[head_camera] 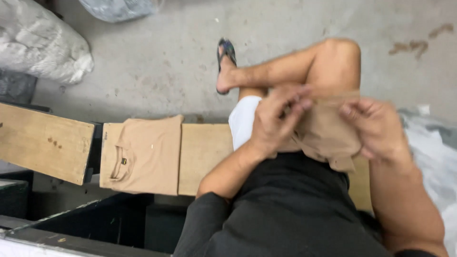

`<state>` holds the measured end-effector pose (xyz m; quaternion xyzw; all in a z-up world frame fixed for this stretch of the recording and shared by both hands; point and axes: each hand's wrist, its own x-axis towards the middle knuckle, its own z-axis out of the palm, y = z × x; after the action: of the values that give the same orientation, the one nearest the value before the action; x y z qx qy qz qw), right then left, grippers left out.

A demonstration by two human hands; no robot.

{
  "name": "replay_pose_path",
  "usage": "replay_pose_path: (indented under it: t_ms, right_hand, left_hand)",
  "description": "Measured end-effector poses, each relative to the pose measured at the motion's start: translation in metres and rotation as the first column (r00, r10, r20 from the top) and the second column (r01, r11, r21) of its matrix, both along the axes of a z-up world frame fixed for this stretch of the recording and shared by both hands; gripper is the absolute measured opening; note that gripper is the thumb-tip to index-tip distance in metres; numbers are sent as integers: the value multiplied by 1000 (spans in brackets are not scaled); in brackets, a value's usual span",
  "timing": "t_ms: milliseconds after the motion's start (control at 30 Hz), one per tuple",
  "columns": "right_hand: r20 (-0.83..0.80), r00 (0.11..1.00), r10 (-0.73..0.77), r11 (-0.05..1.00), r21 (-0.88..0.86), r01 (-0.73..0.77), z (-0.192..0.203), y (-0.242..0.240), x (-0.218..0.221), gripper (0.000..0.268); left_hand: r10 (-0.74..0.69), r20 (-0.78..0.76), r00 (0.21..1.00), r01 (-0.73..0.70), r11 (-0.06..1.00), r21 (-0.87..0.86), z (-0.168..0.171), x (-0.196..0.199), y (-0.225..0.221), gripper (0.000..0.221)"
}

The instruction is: Trimming loose threads from tan t-shirts using small scissors and organizing them on a workbench.

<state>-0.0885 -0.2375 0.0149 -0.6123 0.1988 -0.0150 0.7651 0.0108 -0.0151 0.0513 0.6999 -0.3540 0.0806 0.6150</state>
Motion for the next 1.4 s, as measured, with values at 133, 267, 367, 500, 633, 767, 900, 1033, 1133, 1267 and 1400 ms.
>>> replay_pose_path:
  t_ms: [133,267,367,500,633,767,900,1033,1133,1267,1400]
  right_hand:
    - [-47,998,-51,993,-109,45,47,11,13,26]
    - [-17,998,-53,998,19,54,41,15,17,24]
    - [-4,999,-39,999,19,39,36,17,16,24]
    - [47,999,23,997,-76,-19,37,15,13,26]
    - [-18,999,50,997,-60,-51,44,19,9,36]
    - [-30,997,74,997,-21,-75,43,17,8,37]
    - [-9,996,91,993,75,-90,48,19,9,38]
    - [45,995,93,986,134,-98,41,18,8,40]
    - [37,996,78,985,151,-83,40,16,6,44]
    - [19,997,73,990,118,-75,44,18,5,53]
    - [63,990,130,991,-43,-127,43,24,2,67]
  left_hand:
    - [65,-14,998,-66,996,-57,27,-2,5,15]
    - [29,-31,999,-28,999,26,17,-9,5,13]
    - [47,18,999,-48,996,76,3,-10,0,13]
    - [107,101,989,-120,984,134,-4,-10,-5,19]
    - [87,98,991,-100,986,135,-3,-11,-4,22]
    - [49,-70,996,-40,992,123,-11,-10,-2,25]
    - [72,-118,990,-62,994,90,-16,-9,-1,19]
    - [85,-115,990,-70,989,130,-15,-9,0,19]
    - [50,-62,997,-45,995,87,-15,-8,0,17]
    - [4,87,996,-11,997,72,-16,-7,-3,18]
    - [-25,60,998,16,991,136,-9,-3,-6,20]
